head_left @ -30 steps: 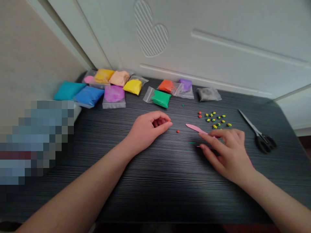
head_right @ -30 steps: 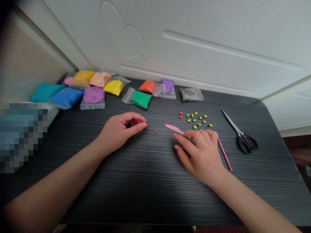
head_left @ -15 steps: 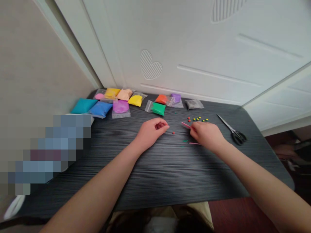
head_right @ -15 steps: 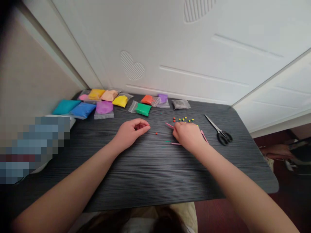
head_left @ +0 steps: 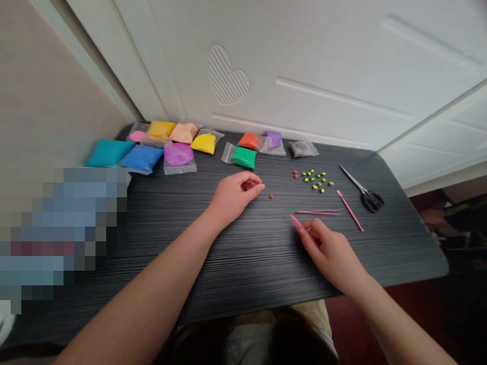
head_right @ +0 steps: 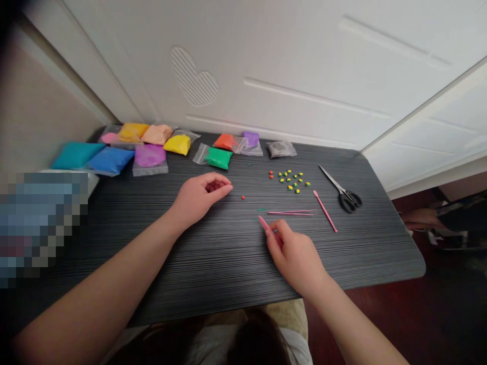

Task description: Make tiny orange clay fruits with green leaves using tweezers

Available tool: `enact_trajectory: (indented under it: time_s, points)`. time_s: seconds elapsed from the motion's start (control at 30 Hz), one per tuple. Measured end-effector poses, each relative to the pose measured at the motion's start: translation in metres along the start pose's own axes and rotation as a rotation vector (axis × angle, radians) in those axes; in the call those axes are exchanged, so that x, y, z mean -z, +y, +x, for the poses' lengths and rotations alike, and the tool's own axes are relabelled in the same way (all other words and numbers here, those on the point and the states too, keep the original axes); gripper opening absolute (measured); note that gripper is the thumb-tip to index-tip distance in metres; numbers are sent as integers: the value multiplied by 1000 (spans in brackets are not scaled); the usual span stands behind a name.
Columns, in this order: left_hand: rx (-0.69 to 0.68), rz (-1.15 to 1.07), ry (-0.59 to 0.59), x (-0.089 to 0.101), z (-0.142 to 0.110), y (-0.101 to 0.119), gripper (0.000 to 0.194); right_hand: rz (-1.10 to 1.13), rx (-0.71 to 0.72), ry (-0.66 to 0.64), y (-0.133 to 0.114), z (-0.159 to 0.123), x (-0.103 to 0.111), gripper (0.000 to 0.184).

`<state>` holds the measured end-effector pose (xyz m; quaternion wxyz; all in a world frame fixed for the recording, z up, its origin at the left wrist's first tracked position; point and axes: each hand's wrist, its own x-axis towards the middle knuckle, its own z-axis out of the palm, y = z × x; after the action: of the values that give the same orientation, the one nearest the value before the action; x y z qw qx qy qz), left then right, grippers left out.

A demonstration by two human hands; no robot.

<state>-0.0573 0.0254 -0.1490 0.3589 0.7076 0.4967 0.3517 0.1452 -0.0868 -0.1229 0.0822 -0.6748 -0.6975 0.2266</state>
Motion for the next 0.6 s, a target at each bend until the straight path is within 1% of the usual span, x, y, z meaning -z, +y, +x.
enact_trajectory:
  time_s: [0.17, 0.33, 0.6]
  points:
    - [10, 29, 10, 0, 1, 2, 21, 0, 5, -61, -7, 8, 3, 17]
    - [21, 51, 30, 0, 1, 4, 19, -2, 8, -99, -11, 16, 4, 18]
    - [56, 71, 41, -1, 1, 6, 19, -108, -20, -117, -14, 15, 1, 16]
